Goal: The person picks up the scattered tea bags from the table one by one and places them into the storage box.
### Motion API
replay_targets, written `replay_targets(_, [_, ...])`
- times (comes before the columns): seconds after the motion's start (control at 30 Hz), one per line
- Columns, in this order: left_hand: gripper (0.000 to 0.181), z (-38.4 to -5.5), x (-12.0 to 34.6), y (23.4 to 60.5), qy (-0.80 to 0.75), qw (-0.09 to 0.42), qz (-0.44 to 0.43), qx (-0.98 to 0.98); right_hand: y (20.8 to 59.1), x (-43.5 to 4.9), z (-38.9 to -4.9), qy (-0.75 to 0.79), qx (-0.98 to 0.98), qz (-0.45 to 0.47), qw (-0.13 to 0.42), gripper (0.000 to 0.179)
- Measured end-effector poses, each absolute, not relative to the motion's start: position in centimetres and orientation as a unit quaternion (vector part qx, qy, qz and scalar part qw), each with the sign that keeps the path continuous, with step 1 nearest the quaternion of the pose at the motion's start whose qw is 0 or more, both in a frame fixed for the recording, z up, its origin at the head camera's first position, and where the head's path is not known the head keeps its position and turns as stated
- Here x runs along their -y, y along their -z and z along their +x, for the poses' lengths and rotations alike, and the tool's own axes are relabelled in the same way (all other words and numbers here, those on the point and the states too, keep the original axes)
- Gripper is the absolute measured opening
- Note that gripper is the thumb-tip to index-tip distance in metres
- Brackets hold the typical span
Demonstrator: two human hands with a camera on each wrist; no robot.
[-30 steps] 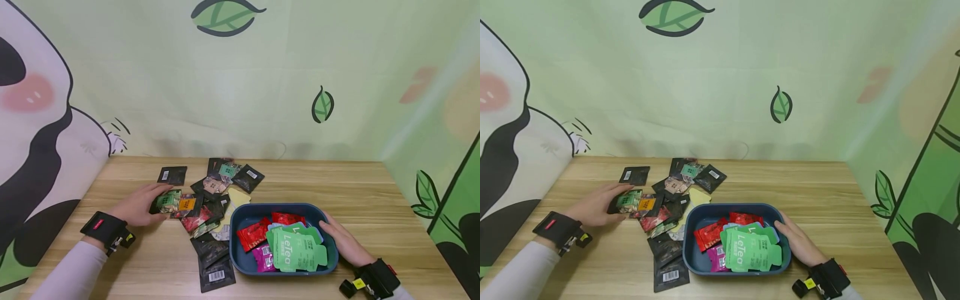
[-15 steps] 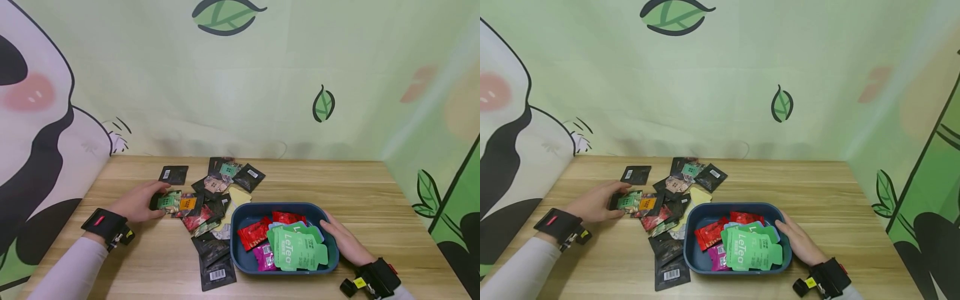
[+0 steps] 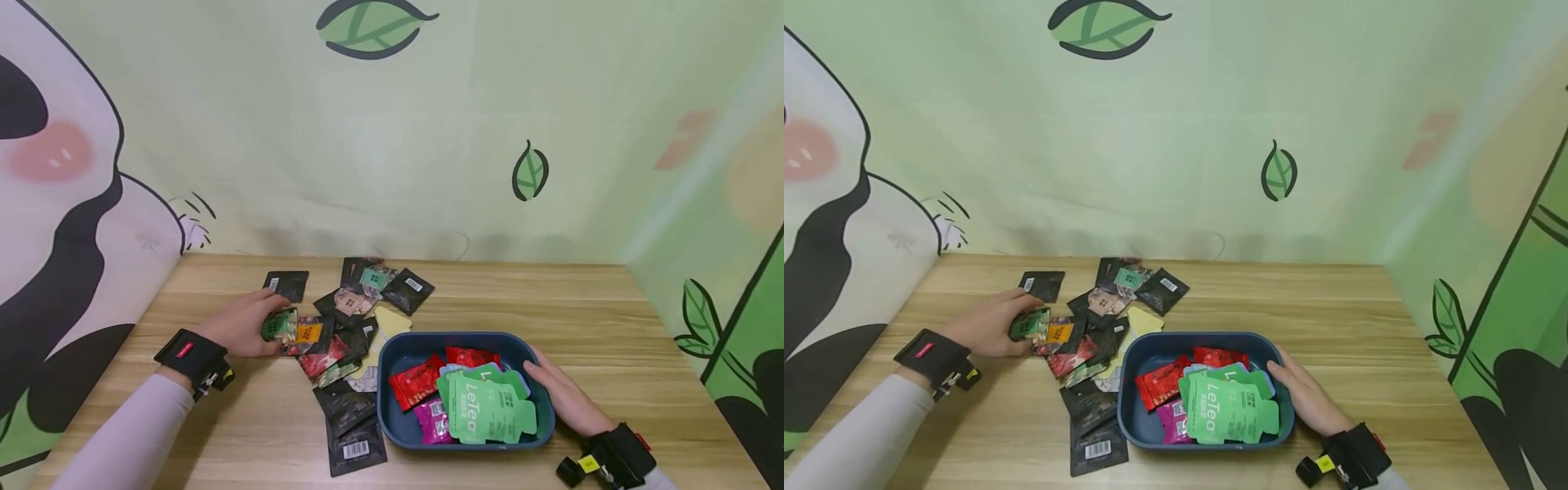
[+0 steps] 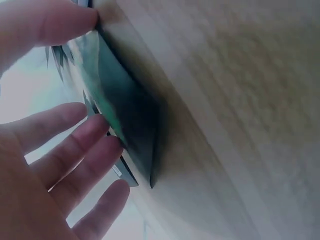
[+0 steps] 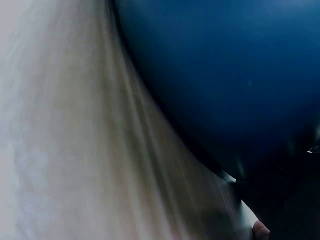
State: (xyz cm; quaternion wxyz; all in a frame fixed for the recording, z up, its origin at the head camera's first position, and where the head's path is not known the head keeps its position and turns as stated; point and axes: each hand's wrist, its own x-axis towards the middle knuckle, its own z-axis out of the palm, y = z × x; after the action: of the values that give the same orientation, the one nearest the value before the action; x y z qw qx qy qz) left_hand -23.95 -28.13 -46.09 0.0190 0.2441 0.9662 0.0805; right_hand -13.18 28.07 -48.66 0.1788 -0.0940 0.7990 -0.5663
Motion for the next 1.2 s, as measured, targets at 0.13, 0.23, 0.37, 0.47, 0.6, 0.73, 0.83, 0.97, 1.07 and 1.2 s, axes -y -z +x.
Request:
replay_targets(0.13, [0.076,-24.5,27.6,46.2,-0.064,0.013,0.233,-0.970,48.6,-28.1,-13.2,0.566,-0.800,-0.093,0.177,0.073])
replay_targets(0.23, [0.074,-24.7,27.5,46.4,-0.047,0.008,0.227,-0.973,48.7,-28.1,-13.2,0.566,-0.800,-0.093,0.177,0.073])
replay_targets(0.37, [0.073,-24.7,27.4,46.4,-0.039,0.007,0.226,-0.973,48.7,-28.0,-13.2,0.565,-0.800,-0.093,0.178,0.073])
replay_targets(0.47, [0.072,-24.6,27.1,46.2,-0.041,-0.001,0.232,-0.972,48.7,-28.0,-13.2,0.565,-0.801,-0.096,0.175,0.073])
replay_targets(0.6, [0.069,-24.1,26.0,45.4,-0.047,-0.035,0.252,-0.966,48.7,-28.0,-13.1,0.564,-0.802,-0.098,0.173,0.073])
replay_targets(0.73, [0.063,-23.1,23.3,43.6,-0.064,-0.089,0.303,-0.947,48.6,-28.1,-13.1,0.565,-0.801,-0.098,0.173,0.072])
replay_targets(0.83, [0.058,-22.3,20.5,42.1,-0.075,-0.129,0.351,-0.924,48.6,-28.1,-13.1,0.566,-0.800,-0.102,0.170,0.071])
replay_targets(0.97, [0.058,-20.9,16.3,40.1,-0.084,-0.158,0.400,-0.899,48.5,-28.2,-13.1,0.566,-0.800,-0.109,0.166,0.070])
replay_targets(1.07, [0.057,-19.8,13.2,38.9,-0.085,-0.165,0.430,-0.884,48.5,-28.1,-13.1,0.567,-0.799,-0.110,0.166,0.070])
replay_targets(1.2, [0.056,-18.6,9.8,38.1,-0.080,-0.158,0.462,-0.869,48.5,-28.0,-13.1,0.568,-0.798,-0.105,0.170,0.071])
